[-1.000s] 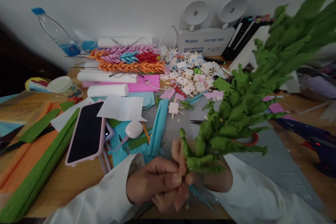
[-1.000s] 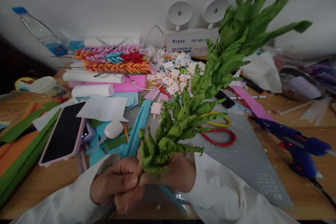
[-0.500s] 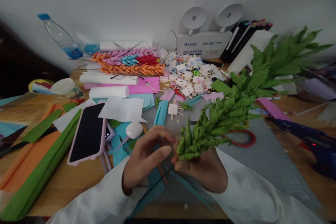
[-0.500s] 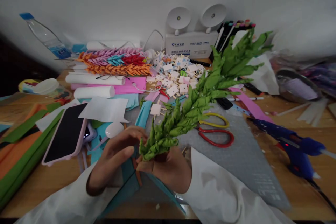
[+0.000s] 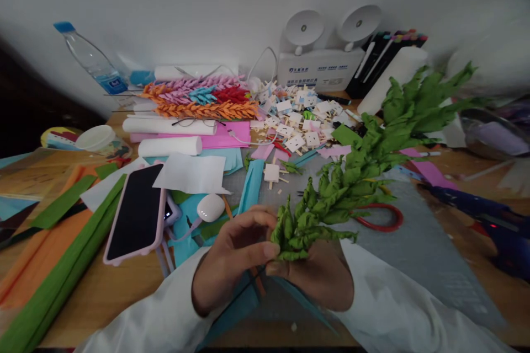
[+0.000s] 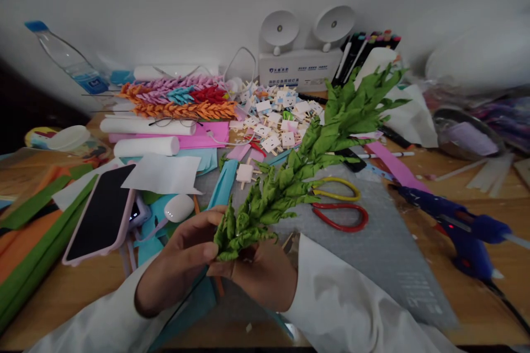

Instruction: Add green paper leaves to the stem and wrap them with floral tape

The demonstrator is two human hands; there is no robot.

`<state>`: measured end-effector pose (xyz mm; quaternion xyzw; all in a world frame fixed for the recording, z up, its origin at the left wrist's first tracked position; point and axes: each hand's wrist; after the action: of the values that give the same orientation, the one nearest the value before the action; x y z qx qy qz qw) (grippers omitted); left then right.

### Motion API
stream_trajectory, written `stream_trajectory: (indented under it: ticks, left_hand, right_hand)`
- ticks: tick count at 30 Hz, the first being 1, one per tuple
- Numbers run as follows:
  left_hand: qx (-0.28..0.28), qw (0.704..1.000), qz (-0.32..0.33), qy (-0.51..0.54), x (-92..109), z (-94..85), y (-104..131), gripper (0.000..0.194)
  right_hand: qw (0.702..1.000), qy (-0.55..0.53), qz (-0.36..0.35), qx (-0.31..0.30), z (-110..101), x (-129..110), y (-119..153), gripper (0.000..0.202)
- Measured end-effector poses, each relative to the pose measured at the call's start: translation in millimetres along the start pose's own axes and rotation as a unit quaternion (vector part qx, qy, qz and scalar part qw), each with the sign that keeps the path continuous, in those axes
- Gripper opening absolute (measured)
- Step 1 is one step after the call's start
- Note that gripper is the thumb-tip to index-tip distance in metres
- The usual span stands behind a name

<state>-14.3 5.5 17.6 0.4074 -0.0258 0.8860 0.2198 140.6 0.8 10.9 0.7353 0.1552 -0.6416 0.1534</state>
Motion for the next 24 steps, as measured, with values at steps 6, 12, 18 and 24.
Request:
stream_trajectory:
  ticks: [6, 12, 18, 24]
  left_hand:
    - [0.038, 0.992, 0.04, -0.11, 1.3, 7.3, 4.3, 0.026]
    - [0.021, 0.969, -0.053, -0.242, -3.6, 7.1, 8.9, 0.038]
    - [-0.033, 0.989, -0.145, -0.006, -2.8, 3.4, 8.8, 0.04]
    - [-0.077, 0.958, -0.218, 0.171, -3.1, -0.3, 11.2, 0.037]
  right_hand:
    - [0.996, -0.058, 0.0, 0.067, -2.3, 0.3, -5.2, 0.025]
    - [0.982, -0.067, 0.062, 0.163, -9.4, 3.6, -10.1, 0.027]
    - [0.988, -0.11, -0.002, 0.105, -8.3, 4.5, -6.8, 0.032]
    - [0.971, -0.233, 0.028, 0.043, -8.5, 10.8, -2.7, 0.039]
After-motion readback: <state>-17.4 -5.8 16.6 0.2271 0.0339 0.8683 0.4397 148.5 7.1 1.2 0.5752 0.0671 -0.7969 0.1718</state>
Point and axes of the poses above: each hand's wrist, its own y-axis away from the middle knuckle, its own z-axis out of the palm, x = y × z, and after that the axes turned 14 degrees about y, right-handed
